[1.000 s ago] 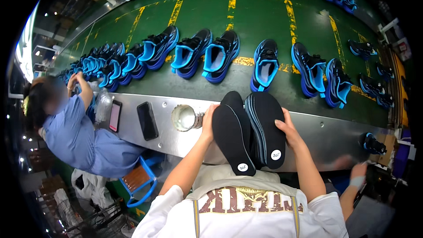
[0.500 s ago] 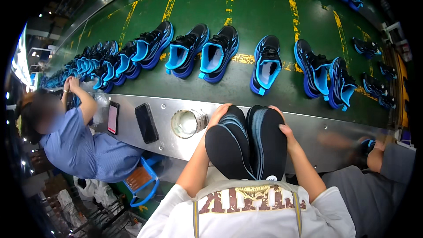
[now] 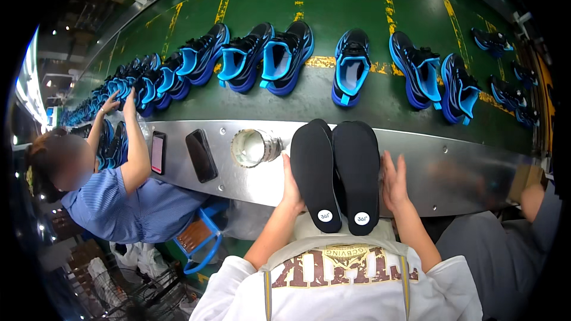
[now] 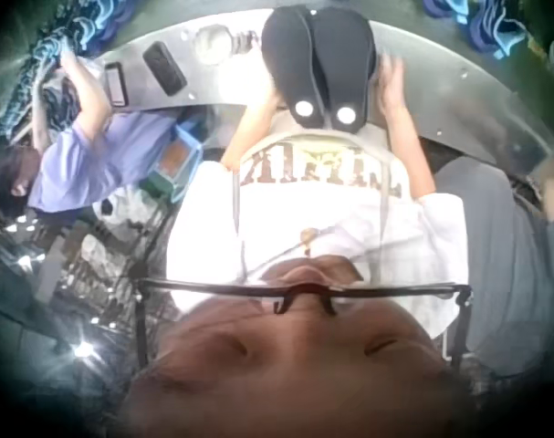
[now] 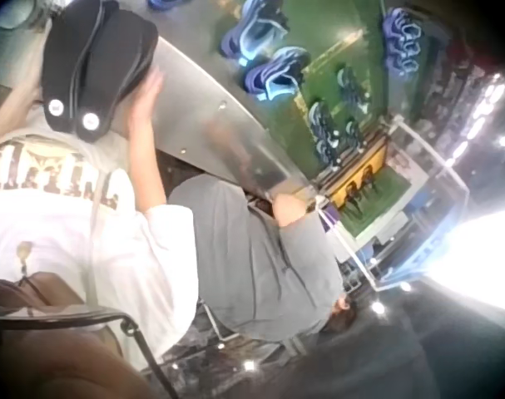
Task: The person takes shoe insoles from a storage shelf, carries them to an assembly line table, and inserts the insoles into shoes.
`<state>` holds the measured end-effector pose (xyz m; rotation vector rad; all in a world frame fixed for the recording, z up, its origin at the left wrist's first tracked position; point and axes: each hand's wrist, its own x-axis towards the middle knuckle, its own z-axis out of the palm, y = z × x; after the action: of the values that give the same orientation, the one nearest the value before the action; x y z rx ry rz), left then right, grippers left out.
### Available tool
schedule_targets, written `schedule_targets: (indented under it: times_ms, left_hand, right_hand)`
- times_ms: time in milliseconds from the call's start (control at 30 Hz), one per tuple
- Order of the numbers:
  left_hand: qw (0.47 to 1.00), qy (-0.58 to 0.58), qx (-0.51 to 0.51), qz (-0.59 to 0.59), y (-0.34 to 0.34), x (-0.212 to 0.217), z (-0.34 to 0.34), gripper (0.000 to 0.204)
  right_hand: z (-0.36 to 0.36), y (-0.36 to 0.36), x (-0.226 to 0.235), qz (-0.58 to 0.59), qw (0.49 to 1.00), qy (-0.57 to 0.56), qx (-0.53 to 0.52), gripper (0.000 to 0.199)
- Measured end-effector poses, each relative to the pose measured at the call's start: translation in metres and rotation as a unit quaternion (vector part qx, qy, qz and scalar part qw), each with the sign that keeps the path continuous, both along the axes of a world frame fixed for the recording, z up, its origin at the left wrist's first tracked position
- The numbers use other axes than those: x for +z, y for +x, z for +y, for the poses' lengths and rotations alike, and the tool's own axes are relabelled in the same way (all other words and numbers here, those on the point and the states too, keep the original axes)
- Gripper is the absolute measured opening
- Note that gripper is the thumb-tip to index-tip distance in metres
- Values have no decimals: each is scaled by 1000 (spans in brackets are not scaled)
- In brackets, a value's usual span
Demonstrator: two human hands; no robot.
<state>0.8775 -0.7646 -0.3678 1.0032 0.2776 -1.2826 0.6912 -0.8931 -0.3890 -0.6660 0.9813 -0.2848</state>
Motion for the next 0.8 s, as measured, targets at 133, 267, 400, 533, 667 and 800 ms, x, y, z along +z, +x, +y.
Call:
schedule_targets:
  times_ms: [133,267,400,533,667,800]
  left_hand:
    - [1000,-8,10,-13,-20,4,-9,82]
    - [997,12,-50,-57,-17,-4,-3,85]
    - [989,82,-31,-120,-16,-16,6,79]
    - [995,48,-27,-79,-41,-13,4,89]
    - [980,-123,-60,143,-50,3,0,89]
    - [1000,-18,-21,-13,-104,-23,-23,90]
  right_hand:
    - [14,31,7,67,997,49,-2,74]
    - [2,20,13,-65,992,6,112,80]
    - [-14,-10,-10,63,995,-47,67,86]
    - [12,13,44,65,993,41,89,88]
    - [20,-6,33,-43,995,72,51,85]
    - [12,-30,40,-93,992,47,69,83]
